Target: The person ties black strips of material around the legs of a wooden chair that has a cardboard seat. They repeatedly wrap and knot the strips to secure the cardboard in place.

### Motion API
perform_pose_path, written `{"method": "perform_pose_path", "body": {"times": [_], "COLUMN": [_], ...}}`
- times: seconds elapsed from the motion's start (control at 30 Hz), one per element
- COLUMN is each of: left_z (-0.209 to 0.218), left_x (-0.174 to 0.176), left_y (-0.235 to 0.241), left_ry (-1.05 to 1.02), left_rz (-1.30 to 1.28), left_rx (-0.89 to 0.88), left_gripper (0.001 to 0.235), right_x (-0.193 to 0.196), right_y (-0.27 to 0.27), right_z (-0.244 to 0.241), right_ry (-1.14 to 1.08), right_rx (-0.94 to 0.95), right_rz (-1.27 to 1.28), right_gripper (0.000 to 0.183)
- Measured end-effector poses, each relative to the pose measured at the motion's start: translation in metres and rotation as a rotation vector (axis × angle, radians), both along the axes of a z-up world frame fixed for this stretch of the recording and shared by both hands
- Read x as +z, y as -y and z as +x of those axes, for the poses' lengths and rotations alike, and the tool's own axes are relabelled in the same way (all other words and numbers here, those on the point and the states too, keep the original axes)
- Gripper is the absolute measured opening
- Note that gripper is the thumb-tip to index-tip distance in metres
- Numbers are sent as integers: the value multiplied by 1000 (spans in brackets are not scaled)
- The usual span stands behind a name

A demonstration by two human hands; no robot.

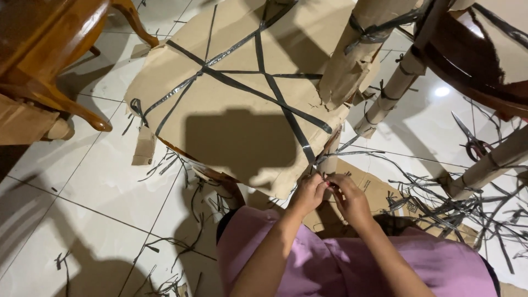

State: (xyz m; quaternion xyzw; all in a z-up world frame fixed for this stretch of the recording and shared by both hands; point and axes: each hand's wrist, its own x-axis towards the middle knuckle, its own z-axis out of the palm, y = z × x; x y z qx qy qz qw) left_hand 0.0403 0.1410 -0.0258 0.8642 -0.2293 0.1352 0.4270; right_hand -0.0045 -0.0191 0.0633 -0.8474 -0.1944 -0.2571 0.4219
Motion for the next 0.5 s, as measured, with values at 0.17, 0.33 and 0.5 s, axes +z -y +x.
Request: {"method": "perform_pose_path", "body": {"times": [0.17, 0.33, 0.5], "left_z": [-9, -12, -12], "left_x": [20, 27, 35], "left_y": [3, 7, 13], "left_ry": [-14, -133, -185], "left_rz": [-197, -275, -194], "left_rx": [62, 164, 237], "left_gripper": [10, 13, 23], "right_x": [-37, -24, -44], "right_y": [5, -2, 2], "right_z": [15, 13, 18], "right_ry": [8, 72, 123], "right_rx": [-41, 5, 68], "right_rz": [-1, -37, -76], "right_gripper": [13, 16, 19]}}
